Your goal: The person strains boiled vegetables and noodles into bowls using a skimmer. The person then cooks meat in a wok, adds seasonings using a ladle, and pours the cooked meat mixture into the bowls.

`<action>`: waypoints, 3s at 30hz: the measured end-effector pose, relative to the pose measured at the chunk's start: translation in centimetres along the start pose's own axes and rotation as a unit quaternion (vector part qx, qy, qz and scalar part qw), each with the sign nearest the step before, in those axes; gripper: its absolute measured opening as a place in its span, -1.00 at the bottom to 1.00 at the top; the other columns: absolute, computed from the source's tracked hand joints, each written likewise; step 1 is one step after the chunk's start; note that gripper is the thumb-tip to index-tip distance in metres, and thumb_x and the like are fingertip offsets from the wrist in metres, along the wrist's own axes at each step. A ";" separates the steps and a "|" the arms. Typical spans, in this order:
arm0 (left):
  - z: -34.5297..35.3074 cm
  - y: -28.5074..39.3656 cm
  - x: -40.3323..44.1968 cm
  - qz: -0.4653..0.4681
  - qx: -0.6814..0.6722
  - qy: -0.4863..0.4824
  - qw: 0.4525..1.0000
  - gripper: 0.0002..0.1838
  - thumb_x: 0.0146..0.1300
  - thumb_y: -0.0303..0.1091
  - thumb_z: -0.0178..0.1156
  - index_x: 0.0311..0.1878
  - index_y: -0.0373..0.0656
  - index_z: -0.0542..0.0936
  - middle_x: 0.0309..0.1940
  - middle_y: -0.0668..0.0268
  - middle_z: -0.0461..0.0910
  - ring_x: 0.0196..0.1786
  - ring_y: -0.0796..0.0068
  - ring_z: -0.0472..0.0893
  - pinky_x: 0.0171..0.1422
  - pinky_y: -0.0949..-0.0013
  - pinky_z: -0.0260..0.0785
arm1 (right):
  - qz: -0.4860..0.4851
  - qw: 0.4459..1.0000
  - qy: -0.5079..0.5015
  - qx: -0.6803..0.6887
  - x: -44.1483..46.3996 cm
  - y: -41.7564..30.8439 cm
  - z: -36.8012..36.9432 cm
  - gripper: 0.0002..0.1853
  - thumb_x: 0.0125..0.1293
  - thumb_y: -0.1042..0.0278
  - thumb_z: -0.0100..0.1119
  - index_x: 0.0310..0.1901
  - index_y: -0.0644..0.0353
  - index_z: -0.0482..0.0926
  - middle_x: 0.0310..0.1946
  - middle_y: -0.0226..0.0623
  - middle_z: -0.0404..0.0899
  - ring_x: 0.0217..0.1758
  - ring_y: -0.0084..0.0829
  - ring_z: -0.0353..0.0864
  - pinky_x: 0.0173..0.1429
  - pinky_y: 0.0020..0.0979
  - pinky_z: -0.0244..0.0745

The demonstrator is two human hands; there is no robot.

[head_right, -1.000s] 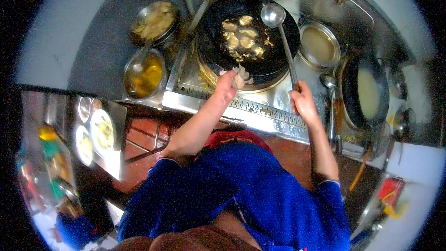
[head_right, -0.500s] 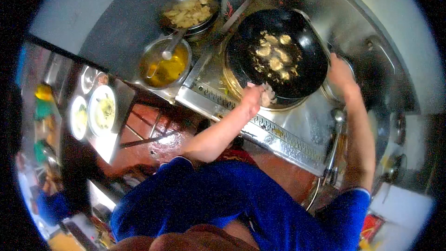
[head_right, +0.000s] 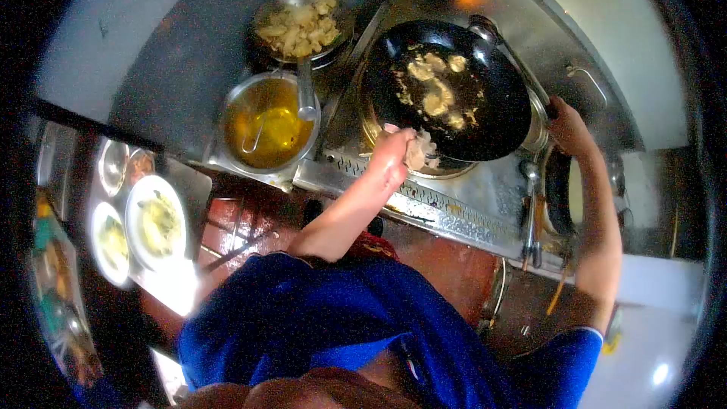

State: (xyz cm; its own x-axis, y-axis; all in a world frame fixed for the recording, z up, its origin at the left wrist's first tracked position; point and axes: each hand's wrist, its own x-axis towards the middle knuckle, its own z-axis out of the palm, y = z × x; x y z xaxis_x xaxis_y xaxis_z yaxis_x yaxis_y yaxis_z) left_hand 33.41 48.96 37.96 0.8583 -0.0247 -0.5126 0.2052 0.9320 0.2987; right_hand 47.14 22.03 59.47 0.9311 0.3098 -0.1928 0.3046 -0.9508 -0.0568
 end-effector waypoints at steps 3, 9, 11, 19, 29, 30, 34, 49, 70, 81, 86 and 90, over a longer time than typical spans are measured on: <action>1.2 3.9 -2.8 0.001 -0.006 -0.006 1.000 -0.87 0.21 -0.57 -0.01 -0.23 -0.39 0.49 -0.40 0.06 0.61 -0.44 0.19 0.68 -0.44 0.18 0.63 | 0.060 0.996 -0.009 0.065 -0.9 -4.1 -1.7 -0.46 0.14 0.61 0.12 0.22 0.30 0.34 -0.23 -0.09 0.58 -0.42 -0.36 0.58 -0.45 -0.31 0.48; -0.3 8.4 -4.3 0.019 0.027 -0.010 0.999 -0.88 0.18 -0.57 0.00 -0.23 -0.35 0.49 -0.42 0.12 0.58 -0.45 0.25 0.67 -0.46 0.19 0.60 | -0.046 0.998 0.038 -0.024 -0.4 -8.3 -3.1 -0.55 0.11 0.64 0.04 0.11 0.34 0.41 -0.17 0.05 0.61 -0.06 -0.12 0.60 0.10 -0.21 0.43; -1.6 9.3 -3.5 0.016 0.029 -0.015 0.999 -0.90 0.16 -0.57 0.00 -0.27 -0.33 0.48 -0.44 0.16 0.57 -0.47 0.27 0.65 -0.48 0.19 0.56 | -0.021 0.999 0.033 -0.020 -0.5 -10.9 -4.0 -0.57 0.10 0.63 0.03 0.08 0.34 0.43 -0.17 0.10 0.60 -0.06 -0.06 0.60 0.09 -0.19 0.44; -2.1 12.3 -3.8 0.037 -0.062 -0.017 0.997 -0.96 0.19 -0.56 0.03 -0.31 -0.21 0.44 -0.42 0.25 0.52 -0.38 0.31 0.62 -0.32 0.22 0.52 | -0.024 0.993 0.034 -0.107 1.8 -17.6 -7.3 -0.68 0.11 0.54 -0.01 -0.06 0.36 0.50 -0.22 0.14 0.59 -0.18 -0.05 0.61 -0.10 -0.07 0.44; -2.5 15.0 -3.8 0.015 -0.085 -0.045 0.995 -0.90 0.27 -0.49 -0.01 -0.23 -0.26 0.49 -0.36 0.24 0.57 -0.33 0.33 0.63 -0.27 0.27 0.54 | -0.049 0.994 0.030 -0.091 3.6 -23.0 -10.9 -0.65 0.07 0.53 -0.03 -0.05 0.36 0.48 -0.19 0.16 0.57 -0.16 0.04 0.61 -0.11 -0.11 0.51; -2.8 15.0 -3.5 0.008 -0.074 -0.051 0.996 -0.89 0.28 -0.49 -0.02 -0.22 -0.26 0.50 -0.36 0.23 0.57 -0.32 0.32 0.64 -0.26 0.27 0.54 | -0.068 0.992 0.034 -0.101 4.0 -22.7 -10.8 -0.65 0.07 0.52 -0.03 -0.06 0.36 0.48 -0.19 0.17 0.57 -0.13 0.04 0.60 -0.07 -0.11 0.50; -2.7 14.8 -3.0 0.001 -0.094 -0.075 0.993 -0.79 0.34 -0.41 -0.11 -0.22 -0.22 0.53 -0.27 0.21 0.63 -0.27 0.31 0.63 -0.14 0.27 0.54 | -0.143 0.979 0.038 -0.143 7.2 -19.4 -10.8 -0.64 0.06 0.51 -0.02 -0.06 0.37 0.49 -0.19 0.20 0.57 -0.08 0.08 0.59 0.00 -0.11 0.46; -1.8 16.4 -4.3 -0.040 -0.137 -0.109 0.984 -0.74 0.37 -0.40 -0.19 -0.17 -0.30 0.50 -0.24 0.12 0.62 -0.19 0.22 0.64 -0.02 0.13 0.55 | -0.146 0.973 0.025 -0.179 9.2 -22.6 -14.5 -0.72 -0.03 0.57 0.01 -0.20 0.43 0.48 -0.38 0.14 0.57 -0.34 0.10 0.59 -0.24 -0.07 0.50; -2.2 17.9 -3.4 -0.073 -0.173 -0.178 0.966 -0.66 0.35 -0.36 -0.19 -0.02 -0.34 0.50 -0.07 0.00 0.60 -0.01 0.02 0.61 0.17 0.09 0.50 | -0.151 0.965 0.021 -0.215 10.5 -24.7 -16.8 -0.68 -0.03 0.58 0.01 -0.16 0.40 0.51 -0.34 0.15 0.58 -0.22 0.07 0.60 -0.09 -0.10 0.48; -1.2 18.1 -4.3 -0.090 -0.171 -0.135 0.972 -0.62 0.41 -0.29 -0.23 0.02 -0.37 0.47 -0.06 -0.03 0.59 0.00 -0.02 0.59 0.13 0.10 0.50 | -0.130 0.963 0.047 -0.231 9.3 -24.3 -18.2 -0.61 -0.03 0.61 -0.01 -0.07 0.34 0.51 -0.25 0.13 0.58 -0.18 0.04 0.60 -0.11 -0.09 0.49; -1.6 18.1 -3.9 -0.087 -0.164 -0.186 0.965 -0.62 0.41 -0.31 -0.25 0.04 -0.38 0.45 -0.03 -0.03 0.58 0.01 -0.05 0.58 0.16 0.09 0.48 | -0.131 0.964 0.039 -0.229 9.2 -23.4 -18.1 -0.56 -0.05 0.62 0.00 -0.02 0.32 0.50 -0.25 0.14 0.58 -0.12 0.07 0.58 -0.02 -0.07 0.47; -2.2 16.8 -3.0 -0.077 -0.159 -0.189 0.966 -0.63 0.39 -0.34 -0.24 0.04 -0.42 0.44 -0.04 -0.07 0.58 0.02 -0.05 0.58 0.18 0.05 0.46 | -0.201 0.945 0.093 -0.240 8.0 -21.2 -17.3 -0.49 -0.05 0.65 0.01 0.06 0.31 0.47 -0.20 0.16 0.58 -0.06 0.13 0.55 0.08 -0.05 0.42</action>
State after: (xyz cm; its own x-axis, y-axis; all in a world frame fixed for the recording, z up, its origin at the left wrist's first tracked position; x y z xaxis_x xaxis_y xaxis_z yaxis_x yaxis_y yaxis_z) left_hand 33.25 65.46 42.77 0.9520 -0.2459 -0.1822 0.2405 0.9693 -0.0516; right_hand 51.65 44.77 76.08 0.7265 0.6834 -0.0720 0.6556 -0.6580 0.3703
